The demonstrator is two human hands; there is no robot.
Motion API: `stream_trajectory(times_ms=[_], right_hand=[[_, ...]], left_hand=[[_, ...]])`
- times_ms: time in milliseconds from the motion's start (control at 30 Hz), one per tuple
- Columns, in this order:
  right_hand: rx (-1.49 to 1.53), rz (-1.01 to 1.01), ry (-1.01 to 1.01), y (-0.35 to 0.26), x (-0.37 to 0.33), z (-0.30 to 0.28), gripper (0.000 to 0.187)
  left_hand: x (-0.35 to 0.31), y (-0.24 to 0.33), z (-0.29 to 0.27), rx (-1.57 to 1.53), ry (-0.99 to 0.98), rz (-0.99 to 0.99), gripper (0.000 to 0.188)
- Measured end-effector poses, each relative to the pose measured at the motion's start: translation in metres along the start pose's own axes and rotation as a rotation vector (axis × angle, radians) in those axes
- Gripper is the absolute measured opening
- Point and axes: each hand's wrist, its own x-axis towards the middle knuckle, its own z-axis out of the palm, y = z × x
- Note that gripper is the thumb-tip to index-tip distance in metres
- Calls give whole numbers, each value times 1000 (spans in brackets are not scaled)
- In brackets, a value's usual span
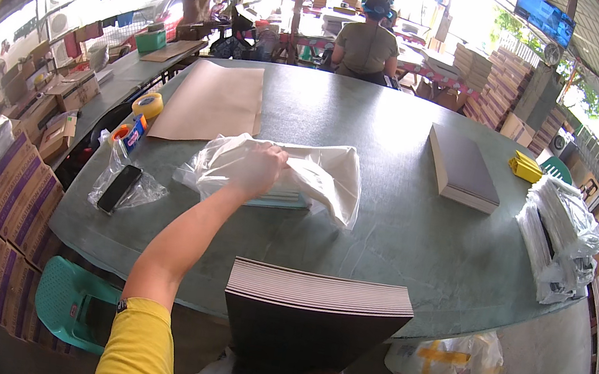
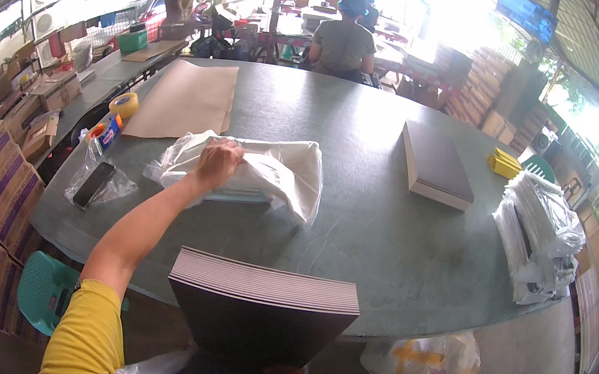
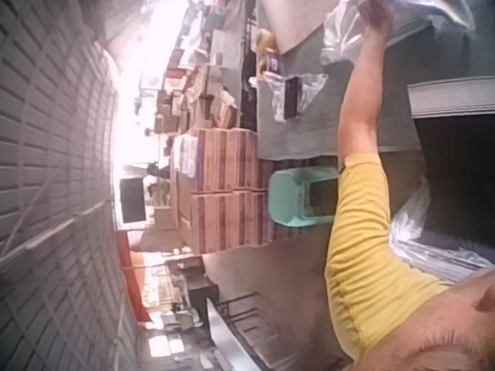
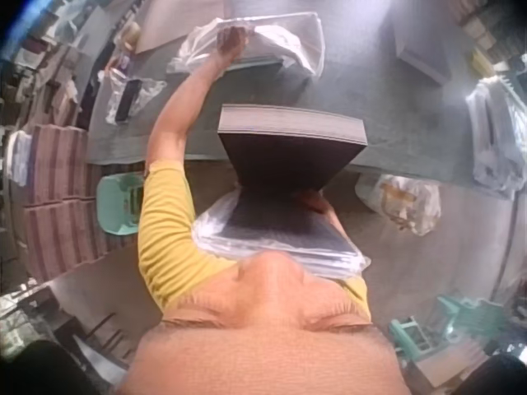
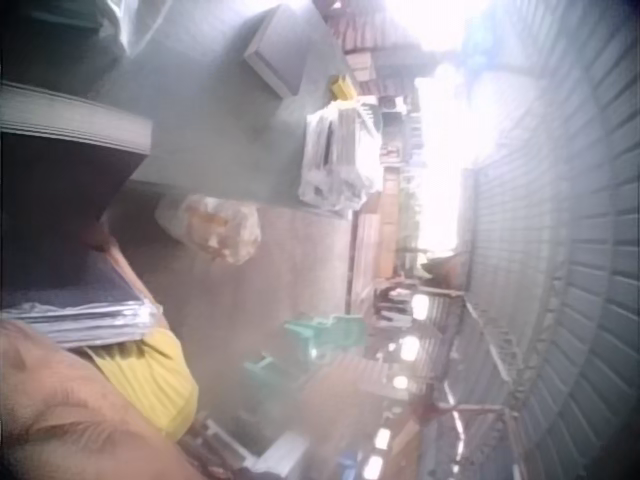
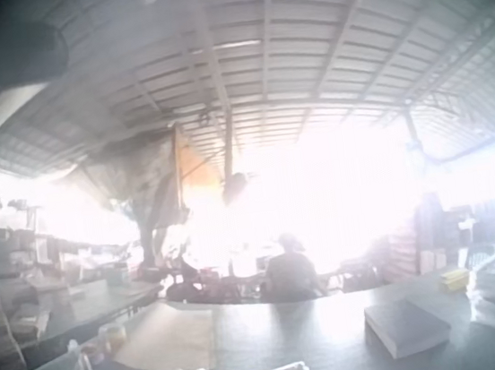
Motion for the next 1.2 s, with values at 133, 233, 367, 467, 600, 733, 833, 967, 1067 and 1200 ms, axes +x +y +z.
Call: stream_trajectory(times_ms=[133,233,367,467,600,733,833,967,1067,1200], right_hand=[[12,36,3,-1,0,-1,46],[40,-1,-19,14,8,6,46],[85,-36,-12,32,15,13,47],[31,2,-30,21,10,4,49],[38,0,-48,35,17,10,48],[-31,9,-35,40,22,14,46],[-152,-26,-43,31,20,12,44],[-70,-28,-42,-16,-9,-3,41],[-141,-136,-101,6,-1,3,40],[-161,-74,-22,23,10,17,38]], left_hand=[[20,13,-14,-163,25,-112,13],[25,2,-12,-149,23,-125,16],[38,5,-28,-401,95,-298,17],[31,-7,-7,-79,-14,-108,14],[41,-18,-16,-282,153,-305,20],[28,-13,-18,15,-47,-16,22],[31,-4,-47,-825,10,-513,18],[29,44,-137,-1368,243,-910,16],[-40,61,-170,-668,158,-417,26],[-161,75,-194,-396,-209,309,29]])
